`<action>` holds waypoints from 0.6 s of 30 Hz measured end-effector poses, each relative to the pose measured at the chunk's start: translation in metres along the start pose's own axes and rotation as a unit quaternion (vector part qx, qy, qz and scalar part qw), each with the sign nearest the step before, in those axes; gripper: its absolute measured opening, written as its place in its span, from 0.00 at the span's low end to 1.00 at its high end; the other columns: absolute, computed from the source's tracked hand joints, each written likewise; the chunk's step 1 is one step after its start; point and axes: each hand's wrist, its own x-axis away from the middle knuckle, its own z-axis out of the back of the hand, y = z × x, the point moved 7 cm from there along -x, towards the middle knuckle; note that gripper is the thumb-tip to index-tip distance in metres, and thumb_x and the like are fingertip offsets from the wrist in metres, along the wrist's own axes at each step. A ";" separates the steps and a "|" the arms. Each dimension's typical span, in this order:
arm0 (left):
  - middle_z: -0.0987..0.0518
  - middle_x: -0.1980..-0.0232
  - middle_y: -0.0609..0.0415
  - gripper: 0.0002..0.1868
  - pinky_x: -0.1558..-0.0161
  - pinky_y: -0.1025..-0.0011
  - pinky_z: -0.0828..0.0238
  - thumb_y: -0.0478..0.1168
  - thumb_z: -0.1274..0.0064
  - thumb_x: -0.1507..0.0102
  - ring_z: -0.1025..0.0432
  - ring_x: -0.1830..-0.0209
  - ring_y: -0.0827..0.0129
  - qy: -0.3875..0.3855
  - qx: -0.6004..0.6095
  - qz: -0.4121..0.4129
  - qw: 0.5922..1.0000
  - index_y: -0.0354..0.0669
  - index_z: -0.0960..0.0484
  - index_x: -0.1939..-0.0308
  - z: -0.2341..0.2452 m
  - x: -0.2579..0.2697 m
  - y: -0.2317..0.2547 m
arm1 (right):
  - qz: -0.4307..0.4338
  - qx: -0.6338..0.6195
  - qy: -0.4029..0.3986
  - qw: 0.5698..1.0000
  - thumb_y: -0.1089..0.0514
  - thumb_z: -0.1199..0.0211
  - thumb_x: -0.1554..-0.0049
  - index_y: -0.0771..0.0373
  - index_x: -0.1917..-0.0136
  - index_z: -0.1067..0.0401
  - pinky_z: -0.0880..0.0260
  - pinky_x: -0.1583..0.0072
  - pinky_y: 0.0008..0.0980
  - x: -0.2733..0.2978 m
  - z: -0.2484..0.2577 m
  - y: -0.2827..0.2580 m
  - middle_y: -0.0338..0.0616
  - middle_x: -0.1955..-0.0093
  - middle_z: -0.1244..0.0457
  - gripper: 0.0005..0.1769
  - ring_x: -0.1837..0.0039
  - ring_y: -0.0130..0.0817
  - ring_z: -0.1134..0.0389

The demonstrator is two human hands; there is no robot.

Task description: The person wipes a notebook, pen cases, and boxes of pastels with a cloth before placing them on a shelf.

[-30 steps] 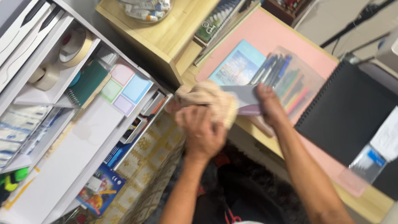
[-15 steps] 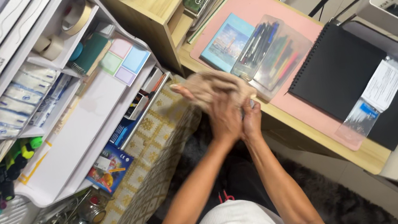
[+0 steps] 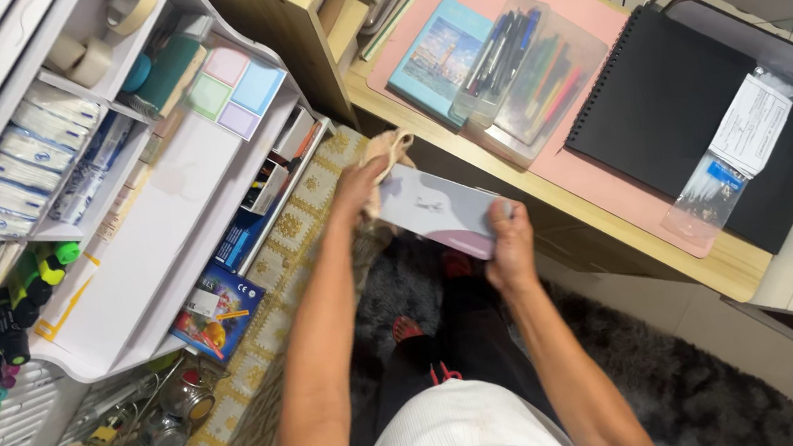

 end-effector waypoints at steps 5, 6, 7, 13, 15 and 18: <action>0.24 0.37 0.41 0.32 0.44 0.53 0.26 0.61 0.60 0.27 0.23 0.43 0.53 -0.331 0.614 -0.110 0.708 0.34 0.28 0.35 -0.025 -0.022 -0.033 | -0.167 -0.045 0.002 0.985 0.49 0.37 0.40 0.72 0.35 0.34 0.26 0.40 0.43 -0.024 -0.012 -0.002 0.53 0.43 0.32 0.28 0.41 0.44 0.30; 0.24 0.37 0.42 0.37 0.40 0.51 0.28 0.66 0.60 0.33 0.25 0.41 0.52 -0.289 0.646 -0.137 0.693 0.37 0.28 0.36 -0.038 -0.034 -0.042 | -0.178 -0.047 0.001 0.983 0.49 0.36 0.39 0.76 0.34 0.35 0.26 0.40 0.45 -0.026 -0.016 0.002 0.57 0.42 0.33 0.30 0.41 0.47 0.30; 0.24 0.37 0.42 0.42 0.37 0.49 0.30 0.71 0.60 0.40 0.26 0.39 0.51 -0.249 0.675 -0.167 0.674 0.40 0.27 0.38 -0.053 -0.045 -0.047 | -0.174 -0.045 0.012 0.984 0.49 0.37 0.39 0.76 0.34 0.35 0.26 0.40 0.44 -0.029 -0.019 0.007 0.56 0.42 0.33 0.30 0.41 0.46 0.30; 0.27 0.32 0.46 0.35 0.29 0.54 0.39 0.64 0.62 0.30 0.34 0.31 0.52 -0.260 0.710 -0.110 0.645 0.40 0.30 0.31 -0.149 -0.039 -0.048 | -0.103 -0.059 0.066 0.991 0.41 0.40 0.38 0.71 0.33 0.34 0.27 0.39 0.39 -0.042 -0.039 0.018 0.48 0.40 0.32 0.33 0.40 0.37 0.29; 0.27 0.32 0.48 0.35 0.29 0.54 0.39 0.65 0.62 0.29 0.34 0.32 0.53 -0.242 0.694 -0.106 0.669 0.41 0.30 0.30 -0.157 -0.010 -0.029 | -0.083 -0.053 0.062 0.993 0.39 0.42 0.39 0.69 0.33 0.34 0.27 0.39 0.38 -0.054 -0.037 0.010 0.46 0.41 0.32 0.34 0.41 0.36 0.29; 0.28 0.32 0.49 0.35 0.31 0.52 0.39 0.65 0.62 0.28 0.34 0.32 0.55 -0.189 0.679 -0.137 0.696 0.43 0.33 0.28 -0.145 0.029 0.011 | -0.068 -0.022 0.013 0.997 0.39 0.42 0.36 0.73 0.34 0.33 0.28 0.42 0.39 -0.075 -0.034 -0.003 0.51 0.43 0.32 0.35 0.44 0.38 0.30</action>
